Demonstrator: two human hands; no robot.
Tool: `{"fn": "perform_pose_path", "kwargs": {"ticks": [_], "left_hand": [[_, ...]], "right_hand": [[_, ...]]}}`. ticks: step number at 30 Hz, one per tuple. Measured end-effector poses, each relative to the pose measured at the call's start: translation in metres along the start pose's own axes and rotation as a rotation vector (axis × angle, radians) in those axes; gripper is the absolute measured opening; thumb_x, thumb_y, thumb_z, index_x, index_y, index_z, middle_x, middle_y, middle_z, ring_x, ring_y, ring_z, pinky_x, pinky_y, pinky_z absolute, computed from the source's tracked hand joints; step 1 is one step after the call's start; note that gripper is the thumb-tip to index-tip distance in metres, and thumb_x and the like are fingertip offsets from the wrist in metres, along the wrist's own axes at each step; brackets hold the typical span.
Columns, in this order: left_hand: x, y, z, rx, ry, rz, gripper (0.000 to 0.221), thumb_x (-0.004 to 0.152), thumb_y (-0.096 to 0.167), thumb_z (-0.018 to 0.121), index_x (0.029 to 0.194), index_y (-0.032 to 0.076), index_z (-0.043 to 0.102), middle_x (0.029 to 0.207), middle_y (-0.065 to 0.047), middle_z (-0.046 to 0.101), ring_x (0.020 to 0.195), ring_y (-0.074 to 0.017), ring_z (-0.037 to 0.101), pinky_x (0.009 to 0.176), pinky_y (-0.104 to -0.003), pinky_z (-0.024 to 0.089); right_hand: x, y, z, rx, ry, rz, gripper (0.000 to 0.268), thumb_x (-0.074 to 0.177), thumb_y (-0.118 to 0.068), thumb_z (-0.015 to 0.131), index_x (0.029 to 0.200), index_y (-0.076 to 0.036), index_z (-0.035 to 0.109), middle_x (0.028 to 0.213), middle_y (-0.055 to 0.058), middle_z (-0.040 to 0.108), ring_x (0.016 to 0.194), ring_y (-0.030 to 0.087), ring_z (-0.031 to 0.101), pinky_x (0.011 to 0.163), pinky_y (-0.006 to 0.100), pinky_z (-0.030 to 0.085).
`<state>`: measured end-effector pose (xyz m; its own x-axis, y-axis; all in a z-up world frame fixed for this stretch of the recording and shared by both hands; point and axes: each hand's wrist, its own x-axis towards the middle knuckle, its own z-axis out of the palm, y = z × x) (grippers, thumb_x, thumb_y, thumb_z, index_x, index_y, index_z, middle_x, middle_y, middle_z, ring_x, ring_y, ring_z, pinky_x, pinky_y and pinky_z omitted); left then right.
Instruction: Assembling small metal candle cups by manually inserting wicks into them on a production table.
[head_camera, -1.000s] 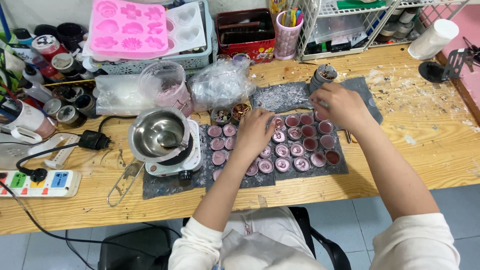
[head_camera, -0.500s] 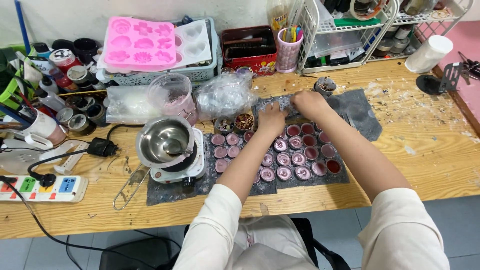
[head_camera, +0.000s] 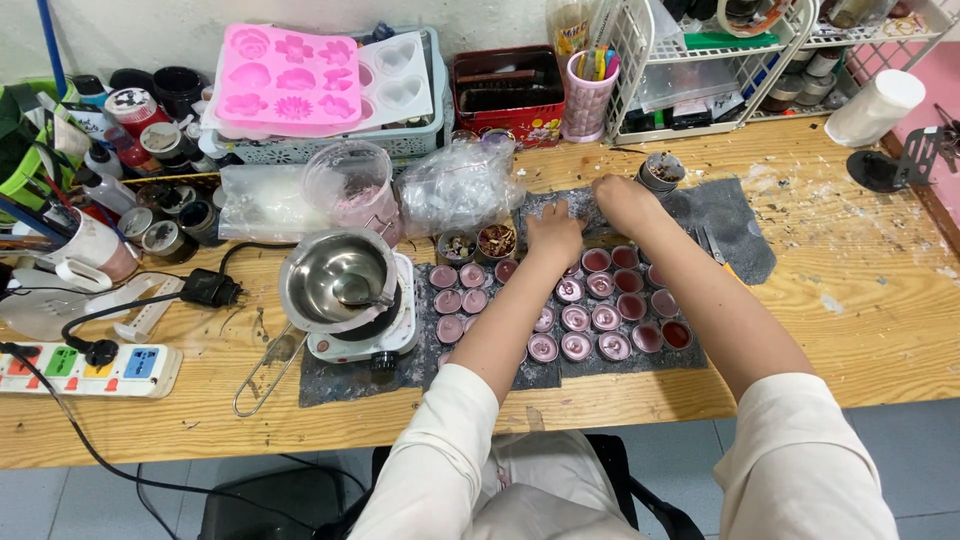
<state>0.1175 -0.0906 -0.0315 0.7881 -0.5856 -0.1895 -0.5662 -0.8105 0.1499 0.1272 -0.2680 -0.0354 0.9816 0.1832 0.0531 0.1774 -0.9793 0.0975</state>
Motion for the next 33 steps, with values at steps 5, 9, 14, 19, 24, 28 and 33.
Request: {"fn": "perform_pose_path", "kwargs": {"ticks": [5,9,14,19,24,28,33], "left_hand": [[-0.008,0.0,-0.016,-0.021,-0.064,0.004,0.05,0.097,0.021,0.054,0.144,0.038,0.058,0.15,-0.009,0.043,0.145,-0.0274,0.036,0.114,-0.06,0.031],[-0.008,-0.004,-0.021,-0.059,-0.111,0.001,0.053,0.096,0.023,0.055,0.145,0.041,0.057,0.153,-0.009,0.041,0.147,-0.0263,0.034,0.116,-0.055,0.031],[0.001,-0.025,-0.007,-0.122,-0.085,0.069,0.049,0.098,0.03,0.056,0.147,0.03,0.054,0.151,-0.011,0.044,0.144,-0.0291,0.038,0.114,-0.055,0.034],[-0.062,-0.043,-0.056,-0.305,0.181,0.217,0.064,0.091,0.037,0.072,0.148,0.015,0.052,0.139,-0.015,0.062,0.128,-0.032,0.059,0.106,-0.048,0.047],[-0.168,-0.029,-0.11,-0.901,0.326,0.294,0.044,0.085,0.036,0.081,0.122,0.012,0.074,0.124,-0.008,0.075,0.104,-0.0204,0.075,0.081,-0.034,0.062],[-0.192,-0.031,-0.089,-1.074,0.489,0.341,0.028,0.089,0.025,0.079,0.113,0.011,0.079,0.11,-0.007,0.079,0.094,-0.0171,0.078,0.08,-0.028,0.065],[-0.198,-0.046,-0.071,-0.927,0.753,0.464,0.026,0.092,0.012,0.078,0.118,0.009,0.078,0.11,-0.008,0.079,0.096,-0.0184,0.078,0.085,-0.03,0.063]], "right_hand": [[-0.006,0.022,-0.002,0.098,0.06,0.05,0.015,0.082,0.001,0.069,0.097,0.003,0.068,0.099,0.024,0.072,0.092,0.039,0.073,0.078,0.045,0.059],[-0.018,-0.004,-0.035,0.344,0.167,-0.054,0.011,0.088,-0.008,0.074,0.092,0.001,0.069,0.093,0.021,0.073,0.09,0.04,0.071,0.079,0.048,0.056],[-0.048,-0.043,-0.095,0.558,0.214,-0.091,0.014,0.086,-0.01,0.077,0.096,-0.001,0.074,0.093,0.016,0.076,0.086,0.031,0.074,0.078,0.042,0.059],[-0.102,-0.07,-0.143,0.806,0.261,0.014,0.016,0.088,-0.009,0.077,0.102,-0.003,0.078,0.096,0.011,0.079,0.084,0.018,0.077,0.076,0.033,0.063],[-0.147,-0.102,-0.16,0.934,0.362,0.075,0.012,0.088,-0.007,0.078,0.099,-0.006,0.079,0.099,0.006,0.08,0.083,0.013,0.077,0.072,0.028,0.063],[-0.157,-0.13,-0.157,0.965,0.463,0.022,0.012,0.087,-0.005,0.08,0.098,-0.005,0.078,0.099,0.007,0.08,0.083,0.013,0.078,0.074,0.027,0.063],[-0.149,-0.14,-0.125,1.176,0.575,-0.087,0.017,0.088,0.001,0.078,0.104,-0.002,0.074,0.105,0.01,0.078,0.094,0.015,0.077,0.082,0.028,0.065]]}}
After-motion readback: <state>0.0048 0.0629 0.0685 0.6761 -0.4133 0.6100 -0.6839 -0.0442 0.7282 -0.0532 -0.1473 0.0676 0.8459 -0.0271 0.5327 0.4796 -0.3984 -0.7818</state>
